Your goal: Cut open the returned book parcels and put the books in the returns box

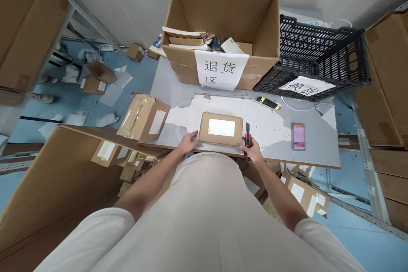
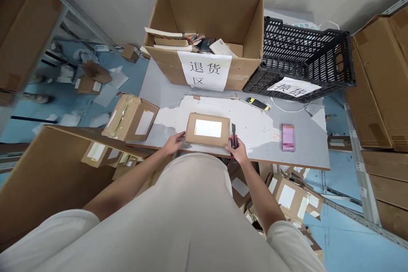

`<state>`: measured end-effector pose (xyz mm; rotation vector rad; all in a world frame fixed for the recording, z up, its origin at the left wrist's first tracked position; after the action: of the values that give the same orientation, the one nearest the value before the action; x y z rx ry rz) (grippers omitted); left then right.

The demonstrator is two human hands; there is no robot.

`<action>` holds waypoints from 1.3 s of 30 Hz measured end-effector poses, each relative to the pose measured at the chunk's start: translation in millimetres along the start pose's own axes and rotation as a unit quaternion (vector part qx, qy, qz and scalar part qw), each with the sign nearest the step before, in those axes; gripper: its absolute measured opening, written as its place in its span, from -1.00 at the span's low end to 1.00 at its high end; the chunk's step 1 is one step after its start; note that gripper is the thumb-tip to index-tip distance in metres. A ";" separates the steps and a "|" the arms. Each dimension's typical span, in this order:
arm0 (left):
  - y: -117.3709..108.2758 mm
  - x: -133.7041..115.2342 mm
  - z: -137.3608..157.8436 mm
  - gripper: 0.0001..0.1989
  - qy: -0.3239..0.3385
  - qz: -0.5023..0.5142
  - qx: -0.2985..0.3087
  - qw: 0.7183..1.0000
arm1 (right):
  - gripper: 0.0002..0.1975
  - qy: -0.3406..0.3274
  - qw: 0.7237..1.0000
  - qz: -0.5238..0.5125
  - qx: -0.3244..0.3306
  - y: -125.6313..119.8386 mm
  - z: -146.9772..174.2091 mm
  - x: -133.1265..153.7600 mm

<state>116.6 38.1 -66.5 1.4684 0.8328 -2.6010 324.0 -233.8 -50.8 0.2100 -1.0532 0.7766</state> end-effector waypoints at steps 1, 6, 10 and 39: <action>2.0 5.8 5.5 -0.29 0.000 -0.016 0.008 1.000 | -0.45 0.003 1.000 0.021 -0.005 1.2 5.5 -5.6; 15.2 12.3 11.2 -0.33 0.001 -0.014 0.015 1.000 | -0.54 0.009 0.995 0.063 -0.079 12.4 18.4 -16.8; 16.4 -1.7 4.1 -0.46 0.002 0.047 0.001 0.999 | -0.56 0.006 0.993 0.047 -0.108 17.0 16.6 -6.8; 28.4 -117.7 -32.6 -0.66 0.232 -0.248 -0.142 0.930 | -0.64 -0.272 0.858 0.436 0.013 6.2 -72.5 173.5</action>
<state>215.2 3.3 2.7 2.0192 1.7552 -2.2760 416.1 -110.6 57.5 -0.0548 -1.7105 1.6117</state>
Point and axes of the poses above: each hand's wrist, its own z-axis away from the middle knuckle, its own y-axis out of the palm, x = y × z, the point moved 5 cm from there along -z, towards the middle knuckle, and after that the axes turned 3 degrees about z, right-handed, at the moved point
